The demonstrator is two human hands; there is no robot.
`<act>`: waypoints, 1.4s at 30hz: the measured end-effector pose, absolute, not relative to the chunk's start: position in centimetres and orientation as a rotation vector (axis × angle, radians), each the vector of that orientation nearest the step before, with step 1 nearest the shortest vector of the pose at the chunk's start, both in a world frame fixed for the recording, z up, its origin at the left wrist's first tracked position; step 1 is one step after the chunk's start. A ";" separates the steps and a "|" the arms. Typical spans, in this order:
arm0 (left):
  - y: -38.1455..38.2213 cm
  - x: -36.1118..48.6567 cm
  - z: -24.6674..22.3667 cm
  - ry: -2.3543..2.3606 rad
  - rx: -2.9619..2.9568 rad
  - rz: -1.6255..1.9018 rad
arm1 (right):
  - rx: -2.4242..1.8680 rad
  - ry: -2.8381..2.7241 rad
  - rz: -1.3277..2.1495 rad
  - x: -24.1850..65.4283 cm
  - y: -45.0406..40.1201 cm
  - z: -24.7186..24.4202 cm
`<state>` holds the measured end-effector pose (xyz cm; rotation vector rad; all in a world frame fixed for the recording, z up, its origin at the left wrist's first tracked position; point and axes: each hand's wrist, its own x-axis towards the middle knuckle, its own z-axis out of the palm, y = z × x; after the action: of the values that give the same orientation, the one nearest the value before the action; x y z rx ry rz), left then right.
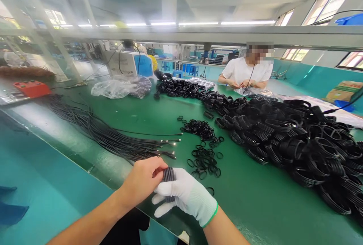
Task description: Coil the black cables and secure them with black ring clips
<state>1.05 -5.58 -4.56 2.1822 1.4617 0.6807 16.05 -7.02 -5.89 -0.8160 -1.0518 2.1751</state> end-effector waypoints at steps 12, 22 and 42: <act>-0.6 1.2 -3.6 1.314 2.144 0.697 | -0.826 -0.722 1.822 22.5 -4.5 -5.3; 1.8 7.2 -7.9 1.082 2.206 0.430 | -0.835 -0.654 1.601 25.0 -3.8 -5.1; -4.0 2.8 -4.5 0.771 1.000 0.889 | -0.387 -0.777 2.010 18.9 -5.4 -5.7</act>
<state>2.80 -3.97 -4.46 1.0004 0.7705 0.8887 18.87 -5.42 -5.66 -0.3869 -0.7775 2.0097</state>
